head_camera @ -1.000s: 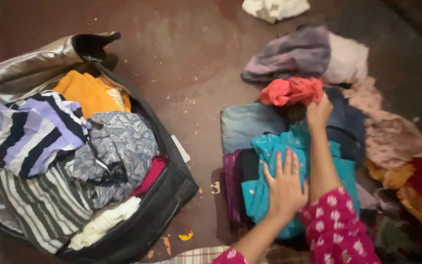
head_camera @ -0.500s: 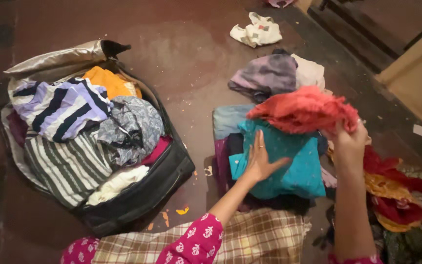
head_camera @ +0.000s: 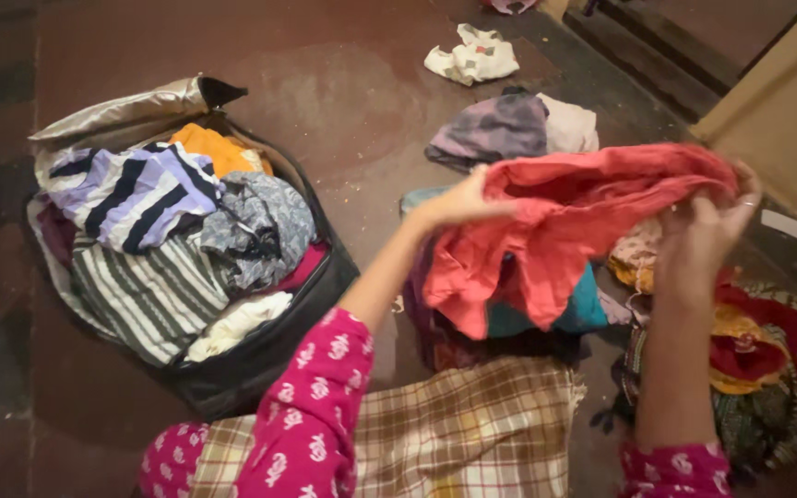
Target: The person packs various items of clothing, including a red top, blue jeans, a polka-dot shirt, and an orange garment, into a black bag by hand while sitting on the floor.
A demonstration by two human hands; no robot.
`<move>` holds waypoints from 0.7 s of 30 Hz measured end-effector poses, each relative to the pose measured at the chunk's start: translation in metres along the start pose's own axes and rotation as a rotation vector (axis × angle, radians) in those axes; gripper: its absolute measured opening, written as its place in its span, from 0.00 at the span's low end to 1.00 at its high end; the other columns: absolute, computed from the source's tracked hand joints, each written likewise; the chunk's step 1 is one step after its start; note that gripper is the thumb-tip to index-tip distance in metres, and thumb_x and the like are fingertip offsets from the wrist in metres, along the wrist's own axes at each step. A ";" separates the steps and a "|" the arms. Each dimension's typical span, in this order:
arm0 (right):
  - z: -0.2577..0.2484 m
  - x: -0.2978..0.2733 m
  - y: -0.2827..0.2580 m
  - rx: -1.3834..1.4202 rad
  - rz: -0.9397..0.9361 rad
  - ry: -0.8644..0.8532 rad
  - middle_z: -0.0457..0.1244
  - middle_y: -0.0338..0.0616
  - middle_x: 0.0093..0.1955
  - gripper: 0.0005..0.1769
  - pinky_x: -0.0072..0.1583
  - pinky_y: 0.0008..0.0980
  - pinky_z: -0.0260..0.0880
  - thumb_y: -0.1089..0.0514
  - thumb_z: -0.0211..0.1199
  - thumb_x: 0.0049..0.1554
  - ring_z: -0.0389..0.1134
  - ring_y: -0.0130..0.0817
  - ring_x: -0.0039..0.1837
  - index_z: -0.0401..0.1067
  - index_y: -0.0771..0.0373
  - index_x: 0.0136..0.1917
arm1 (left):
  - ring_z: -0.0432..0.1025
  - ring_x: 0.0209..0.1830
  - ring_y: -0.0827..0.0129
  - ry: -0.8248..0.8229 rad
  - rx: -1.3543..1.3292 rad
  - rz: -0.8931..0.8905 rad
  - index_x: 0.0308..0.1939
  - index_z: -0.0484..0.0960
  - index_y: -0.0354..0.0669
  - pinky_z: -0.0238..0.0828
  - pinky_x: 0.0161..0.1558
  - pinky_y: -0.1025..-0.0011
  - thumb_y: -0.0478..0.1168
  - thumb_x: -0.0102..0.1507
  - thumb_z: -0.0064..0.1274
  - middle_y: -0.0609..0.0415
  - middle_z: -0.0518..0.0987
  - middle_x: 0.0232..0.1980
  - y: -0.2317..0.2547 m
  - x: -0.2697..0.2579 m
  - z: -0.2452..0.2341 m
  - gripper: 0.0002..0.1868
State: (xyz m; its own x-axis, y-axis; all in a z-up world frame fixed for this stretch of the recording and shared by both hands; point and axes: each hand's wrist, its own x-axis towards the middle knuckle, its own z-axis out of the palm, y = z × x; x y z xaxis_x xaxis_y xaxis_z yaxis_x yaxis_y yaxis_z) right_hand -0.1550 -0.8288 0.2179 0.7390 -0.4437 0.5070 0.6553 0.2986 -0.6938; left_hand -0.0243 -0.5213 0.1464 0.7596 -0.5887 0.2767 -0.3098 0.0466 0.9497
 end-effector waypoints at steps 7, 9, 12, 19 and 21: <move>0.034 -0.057 0.081 -1.084 -0.083 -0.415 0.42 0.56 0.85 0.62 0.83 0.48 0.43 0.50 0.80 0.51 0.43 0.54 0.86 0.42 0.65 0.83 | 0.73 0.59 0.72 -0.065 -0.271 -0.021 0.63 0.78 0.32 0.69 0.64 0.72 0.40 0.66 0.55 0.54 0.81 0.59 0.027 -0.034 -0.022 0.22; 0.065 -0.088 0.092 -1.246 -0.153 -0.548 0.32 0.66 0.84 0.75 0.81 0.54 0.39 0.44 0.87 0.36 0.32 0.64 0.85 0.40 0.64 0.82 | 0.73 0.59 0.73 -0.048 -0.226 0.077 0.62 0.77 0.32 0.67 0.65 0.73 0.37 0.65 0.55 0.55 0.81 0.59 0.034 -0.039 -0.019 0.22; 0.083 -0.109 0.094 -1.483 0.107 -0.463 0.29 0.64 0.86 0.73 0.78 0.57 0.40 0.54 0.82 0.35 0.30 0.64 0.86 0.39 0.57 0.83 | 0.73 0.57 0.74 0.084 -0.073 0.260 0.61 0.76 0.36 0.69 0.61 0.73 0.31 0.59 0.52 0.57 0.80 0.56 0.047 -0.047 -0.042 0.24; 0.017 -0.081 0.067 -1.544 0.014 -0.323 0.57 0.65 0.75 0.37 0.78 0.50 0.56 0.72 0.64 0.43 0.55 0.62 0.79 0.69 0.65 0.68 | 0.79 0.44 0.61 0.654 0.524 0.391 0.43 0.81 0.36 0.74 0.47 0.68 0.22 0.51 0.44 0.45 0.83 0.39 0.079 -0.107 -0.189 0.19; 0.007 -0.058 0.051 -1.548 0.086 -0.277 0.65 0.62 0.58 0.28 0.67 0.50 0.64 0.73 0.61 0.44 0.64 0.58 0.64 0.75 0.66 0.59 | 0.80 0.42 0.57 0.723 0.674 0.336 0.42 0.79 0.36 0.74 0.45 0.67 0.23 0.52 0.45 0.43 0.82 0.38 0.083 -0.116 -0.212 0.16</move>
